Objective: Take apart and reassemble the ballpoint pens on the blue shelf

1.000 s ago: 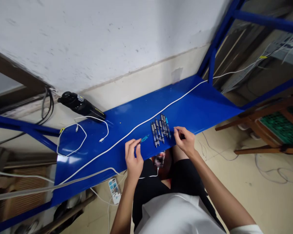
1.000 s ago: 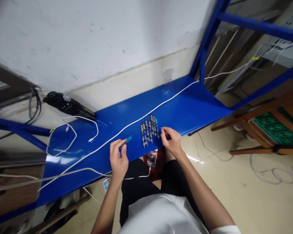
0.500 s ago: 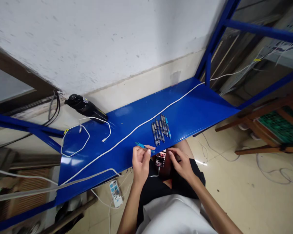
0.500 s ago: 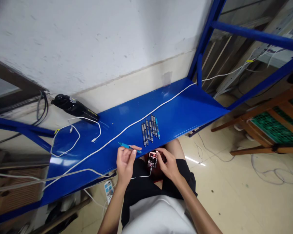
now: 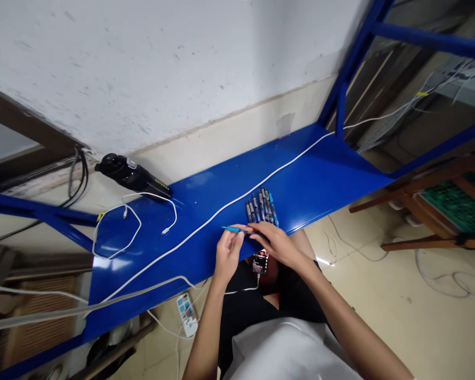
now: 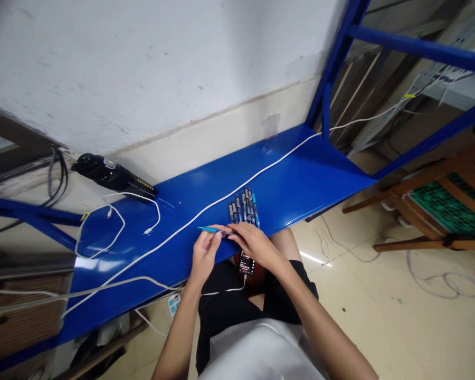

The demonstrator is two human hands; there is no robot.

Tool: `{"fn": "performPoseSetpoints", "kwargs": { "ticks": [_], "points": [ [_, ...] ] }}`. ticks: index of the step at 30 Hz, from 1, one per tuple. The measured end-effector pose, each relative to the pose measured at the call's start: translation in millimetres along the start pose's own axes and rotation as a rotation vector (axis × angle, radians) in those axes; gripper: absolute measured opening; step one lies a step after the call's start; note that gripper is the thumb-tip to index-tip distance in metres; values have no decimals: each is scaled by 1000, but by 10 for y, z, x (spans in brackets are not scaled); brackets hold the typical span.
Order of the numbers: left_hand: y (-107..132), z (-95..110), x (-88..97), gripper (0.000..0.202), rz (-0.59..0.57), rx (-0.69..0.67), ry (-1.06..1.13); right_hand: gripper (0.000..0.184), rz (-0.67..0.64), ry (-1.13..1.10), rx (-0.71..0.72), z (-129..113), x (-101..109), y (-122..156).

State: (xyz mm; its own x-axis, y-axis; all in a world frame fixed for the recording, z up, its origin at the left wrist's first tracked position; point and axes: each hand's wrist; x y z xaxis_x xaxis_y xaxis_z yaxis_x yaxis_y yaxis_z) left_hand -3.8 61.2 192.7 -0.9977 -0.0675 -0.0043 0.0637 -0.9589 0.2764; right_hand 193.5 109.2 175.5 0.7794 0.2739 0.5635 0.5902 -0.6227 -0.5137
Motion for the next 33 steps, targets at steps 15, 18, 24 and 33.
{"fn": "performPoseSetpoints", "kwargs": {
  "ticks": [15,18,24,33],
  "points": [
    [-87,-197,75,46,112,7,171,25,-78,158,35,109,16,-39],
    [-91,-216,84,40,126,3,178,26,-89,139,35,127,27,-40],
    [-108,-252,65,29,214,13,172,26,-53,55,76,190,44,-27],
    [-74,-238,-25,25,395,-5,162,26,63,106,148,212,-30,51]
  ]
}}
Point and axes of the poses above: each hand's wrist, its own y-axis away from the middle knuckle, its own x-axis out of the back of the hand, z = x × y, and after that the axes turned 15 degrees about x, right-handed
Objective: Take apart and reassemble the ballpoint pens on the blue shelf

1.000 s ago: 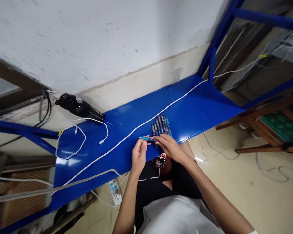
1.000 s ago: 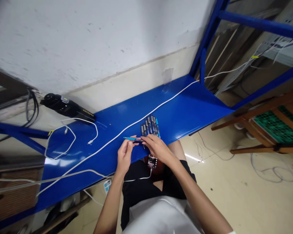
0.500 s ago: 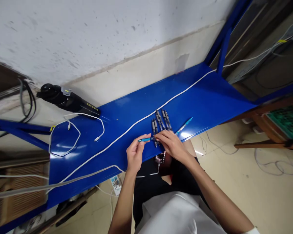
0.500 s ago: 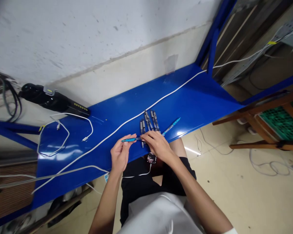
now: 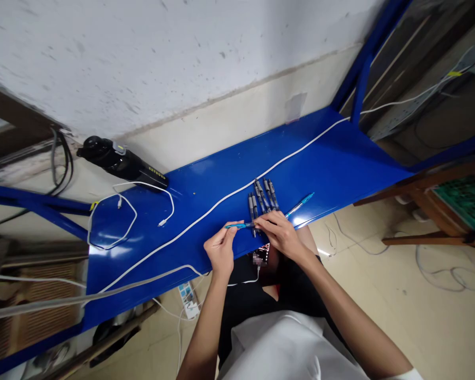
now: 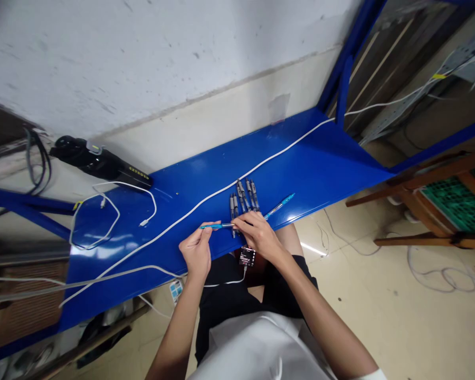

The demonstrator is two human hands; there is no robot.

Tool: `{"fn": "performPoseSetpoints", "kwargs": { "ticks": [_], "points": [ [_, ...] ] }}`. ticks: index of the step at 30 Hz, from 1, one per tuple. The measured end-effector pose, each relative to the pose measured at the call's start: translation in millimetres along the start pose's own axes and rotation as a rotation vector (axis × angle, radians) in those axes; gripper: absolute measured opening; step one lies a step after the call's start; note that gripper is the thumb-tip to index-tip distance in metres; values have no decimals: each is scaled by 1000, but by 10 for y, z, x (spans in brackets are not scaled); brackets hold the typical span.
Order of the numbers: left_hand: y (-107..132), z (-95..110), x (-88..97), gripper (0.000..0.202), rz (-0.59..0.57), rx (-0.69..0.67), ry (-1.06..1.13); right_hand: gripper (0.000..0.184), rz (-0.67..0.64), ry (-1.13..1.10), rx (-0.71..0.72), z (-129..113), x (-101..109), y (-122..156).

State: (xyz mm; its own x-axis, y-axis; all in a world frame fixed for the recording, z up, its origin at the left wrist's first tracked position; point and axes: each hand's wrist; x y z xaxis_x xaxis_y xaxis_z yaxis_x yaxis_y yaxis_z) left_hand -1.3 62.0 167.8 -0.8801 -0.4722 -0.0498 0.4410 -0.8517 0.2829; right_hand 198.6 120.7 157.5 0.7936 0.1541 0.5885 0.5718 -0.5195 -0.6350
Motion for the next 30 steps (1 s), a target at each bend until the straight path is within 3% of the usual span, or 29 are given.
{"fn": "performPoseSetpoints", "kwargs": {
  "ticks": [4,7,10,14,17,21,26,30],
  "points": [
    [-32,17,-7,31,-9,-26,84,31,79,16,29,17,-41,52],
    [-47,50,18,44,-190,-48,110,32,117,17,37,15,-44,66],
    [-41,67,41,31,-290,-3,27,28,139,7,41,-17,-35,49],
    [-30,74,39,27,-233,-16,-29,17,130,-29,-12,-53,-45,32],
    [-21,98,32,33,-263,-56,-63,13,134,-18,-12,-36,-71,52],
    [-6,119,31,25,-270,-64,-116,13,65,24,-24,-34,-72,74],
    [-10,98,21,27,-189,-46,-129,30,-90,147,-4,-99,-23,47],
    [-11,87,-6,29,-156,-23,-152,23,-58,114,13,-99,-12,20]
  ]
}}
Point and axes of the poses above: each hand's wrist, its own y-axis away from the middle knuckle, its own x-axis out of the back of the hand, z = x × y, and after that the axes turned 15 degrees about x, right-handed
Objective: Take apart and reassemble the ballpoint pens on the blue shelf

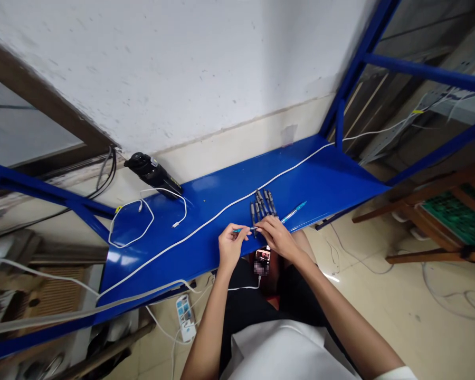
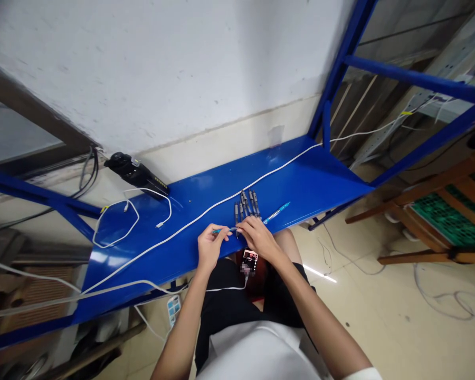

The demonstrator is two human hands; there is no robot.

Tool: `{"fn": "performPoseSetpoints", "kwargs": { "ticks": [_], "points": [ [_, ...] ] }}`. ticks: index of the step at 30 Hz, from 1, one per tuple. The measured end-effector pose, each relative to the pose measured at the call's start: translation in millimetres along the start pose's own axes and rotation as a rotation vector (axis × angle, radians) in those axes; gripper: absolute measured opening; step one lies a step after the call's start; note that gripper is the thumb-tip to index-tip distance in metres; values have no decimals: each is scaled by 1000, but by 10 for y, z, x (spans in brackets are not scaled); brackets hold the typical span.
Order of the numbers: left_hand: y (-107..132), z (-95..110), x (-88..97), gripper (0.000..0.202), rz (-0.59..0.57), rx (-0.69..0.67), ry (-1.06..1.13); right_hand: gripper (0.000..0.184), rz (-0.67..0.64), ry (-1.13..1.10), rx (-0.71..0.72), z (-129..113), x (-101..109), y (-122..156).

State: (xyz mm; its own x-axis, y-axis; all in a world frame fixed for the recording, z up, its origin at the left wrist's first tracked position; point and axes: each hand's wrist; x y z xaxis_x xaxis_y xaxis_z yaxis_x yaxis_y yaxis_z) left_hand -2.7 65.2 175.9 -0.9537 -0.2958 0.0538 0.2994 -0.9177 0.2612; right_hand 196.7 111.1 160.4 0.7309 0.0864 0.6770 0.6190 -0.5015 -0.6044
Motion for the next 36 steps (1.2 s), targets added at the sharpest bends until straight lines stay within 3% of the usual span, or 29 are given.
{"fn": "performPoseSetpoints", "kwargs": {
  "ticks": [7,13,17,23,28,36],
  "points": [
    [15,3,-22,35,-56,-8,-9,15,53,-109,-22,10,8,-2],
    [-1,13,34,33,-183,-36,14,17,27,-79,-25,-8,21,12],
    [-16,12,42,24,-135,-42,-4,27,12,-65,-2,-20,35,18],
    [0,40,24,25,-149,-89,18,21,90,-144,-12,6,-7,25],
    [33,93,24,29,-130,-32,82,18,115,-126,-34,5,-22,34],
    [-23,49,12,31,-95,-3,235,50,-24,100,21,45,-31,28]
  ]
}}
Point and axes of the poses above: each hand's wrist, its own y-axis away from the middle knuckle, its own x-axis out of the back of the hand, z = x × y, and after that the axes turned 15 degrees about x, right-handed
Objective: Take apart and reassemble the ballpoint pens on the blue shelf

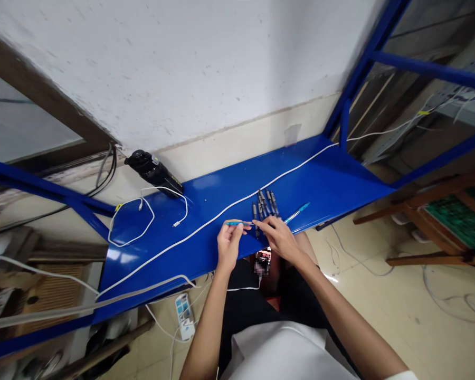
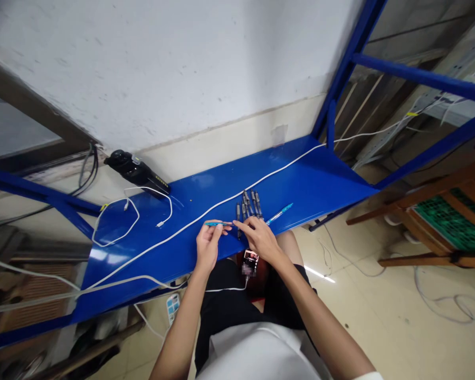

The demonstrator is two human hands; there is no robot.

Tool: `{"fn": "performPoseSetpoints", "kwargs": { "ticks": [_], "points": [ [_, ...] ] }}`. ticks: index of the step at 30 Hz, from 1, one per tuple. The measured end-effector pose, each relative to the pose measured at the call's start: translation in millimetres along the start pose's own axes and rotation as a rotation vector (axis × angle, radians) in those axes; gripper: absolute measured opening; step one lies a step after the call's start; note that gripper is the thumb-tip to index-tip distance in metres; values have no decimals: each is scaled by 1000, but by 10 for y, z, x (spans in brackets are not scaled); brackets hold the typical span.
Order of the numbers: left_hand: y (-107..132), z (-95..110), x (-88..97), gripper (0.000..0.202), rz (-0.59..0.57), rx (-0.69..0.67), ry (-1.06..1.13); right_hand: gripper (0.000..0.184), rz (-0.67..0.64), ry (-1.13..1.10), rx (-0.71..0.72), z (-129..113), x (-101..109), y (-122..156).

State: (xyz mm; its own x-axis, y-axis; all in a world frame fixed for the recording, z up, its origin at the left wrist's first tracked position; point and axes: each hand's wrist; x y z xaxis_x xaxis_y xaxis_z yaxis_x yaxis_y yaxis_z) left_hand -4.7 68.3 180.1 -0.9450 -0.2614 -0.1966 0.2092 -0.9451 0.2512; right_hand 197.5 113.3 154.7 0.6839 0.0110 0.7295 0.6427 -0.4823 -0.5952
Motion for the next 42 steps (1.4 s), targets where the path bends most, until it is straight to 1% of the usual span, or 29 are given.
{"fn": "performPoseSetpoints", "kwargs": {
  "ticks": [5,9,18,22,27,31,34,38,42],
  "points": [
    [-40,-26,13,39,44,2,111,52,7,7,-39,-21,8,-28],
    [-51,-24,37,40,77,29,204,53,24,-3,-51,-27,9,-36],
    [-46,-14,38,40,81,28,232,50,22,-19,-62,-16,-8,-12],
    [-42,-35,37,38,66,12,158,47,21,-12,-50,-18,1,-23],
    [-11,-49,29,35,7,1,-34,42,19,-6,-28,-24,-17,-11],
    [4,-44,29,29,-67,4,-152,28,52,-47,-71,-46,-15,-8],
    [2,-38,29,24,-100,-36,-183,20,37,-70,-54,-63,16,-36],
    [-6,-32,27,19,-126,-134,-218,20,35,-77,17,-79,46,-83],
    [-12,-44,36,17,-123,-162,-238,19,31,-76,10,-95,40,-83]
  ]
}}
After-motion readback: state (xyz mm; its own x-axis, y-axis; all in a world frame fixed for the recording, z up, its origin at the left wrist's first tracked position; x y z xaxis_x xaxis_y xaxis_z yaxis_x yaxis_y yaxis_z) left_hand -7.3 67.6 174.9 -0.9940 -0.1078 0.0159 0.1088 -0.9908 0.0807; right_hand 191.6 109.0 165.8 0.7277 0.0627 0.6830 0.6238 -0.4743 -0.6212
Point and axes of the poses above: each hand's wrist, its own y-axis away from the middle knuckle, its own x-axis out of the back of the hand, z = x × y, and after that the axes turned 15 degrees about x, right-handed
